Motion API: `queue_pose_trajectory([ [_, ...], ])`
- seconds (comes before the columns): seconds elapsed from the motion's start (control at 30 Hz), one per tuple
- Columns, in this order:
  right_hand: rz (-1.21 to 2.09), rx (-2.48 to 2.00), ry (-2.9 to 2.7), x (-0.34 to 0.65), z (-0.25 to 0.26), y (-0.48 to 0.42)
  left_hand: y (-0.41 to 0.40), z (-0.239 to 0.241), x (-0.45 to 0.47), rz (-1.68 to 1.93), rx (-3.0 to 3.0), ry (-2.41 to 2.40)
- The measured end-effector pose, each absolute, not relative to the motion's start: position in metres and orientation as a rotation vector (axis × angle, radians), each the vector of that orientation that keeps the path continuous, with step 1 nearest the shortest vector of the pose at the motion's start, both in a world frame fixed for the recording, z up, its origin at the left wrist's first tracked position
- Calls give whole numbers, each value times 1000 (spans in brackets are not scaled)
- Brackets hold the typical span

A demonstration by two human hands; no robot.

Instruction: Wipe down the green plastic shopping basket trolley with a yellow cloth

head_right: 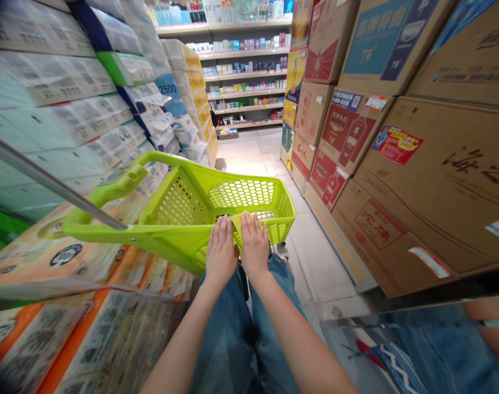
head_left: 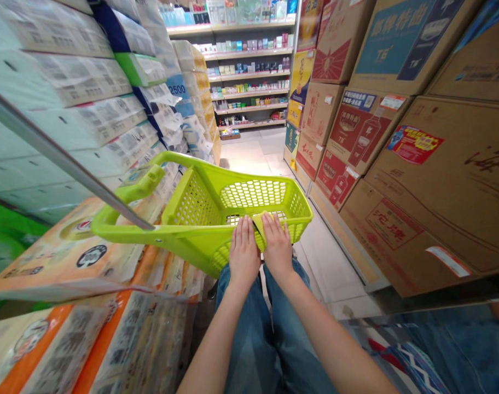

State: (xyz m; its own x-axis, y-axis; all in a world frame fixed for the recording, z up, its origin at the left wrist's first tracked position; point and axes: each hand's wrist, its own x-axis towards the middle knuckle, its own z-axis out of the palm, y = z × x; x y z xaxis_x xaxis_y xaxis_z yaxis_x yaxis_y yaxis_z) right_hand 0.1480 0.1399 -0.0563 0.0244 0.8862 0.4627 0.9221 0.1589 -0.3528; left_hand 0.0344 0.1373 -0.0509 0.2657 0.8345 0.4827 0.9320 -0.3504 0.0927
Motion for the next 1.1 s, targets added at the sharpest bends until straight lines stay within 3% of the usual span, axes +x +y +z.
queue_pose_trajectory([
  [0.27,-125,-1620,-1943,173,-61,136,135,-49,35,-682,-2342,-1659],
  [0.6,-192,-1873,-1680,274,-83,141,135,-49,35,-694,-2358,-1657],
  [0.77,-148,-1941,-1675,225,-69,139,136,-50,35,-711,-2346,-1646],
  [0.93,-98,-1736,-1873,152,-57,137,138,-51,35,-694,-2334,-1648],
  [1.1,-107,-1667,-1906,145,-57,138,137,-51,34,-672,-2338,-1649],
])
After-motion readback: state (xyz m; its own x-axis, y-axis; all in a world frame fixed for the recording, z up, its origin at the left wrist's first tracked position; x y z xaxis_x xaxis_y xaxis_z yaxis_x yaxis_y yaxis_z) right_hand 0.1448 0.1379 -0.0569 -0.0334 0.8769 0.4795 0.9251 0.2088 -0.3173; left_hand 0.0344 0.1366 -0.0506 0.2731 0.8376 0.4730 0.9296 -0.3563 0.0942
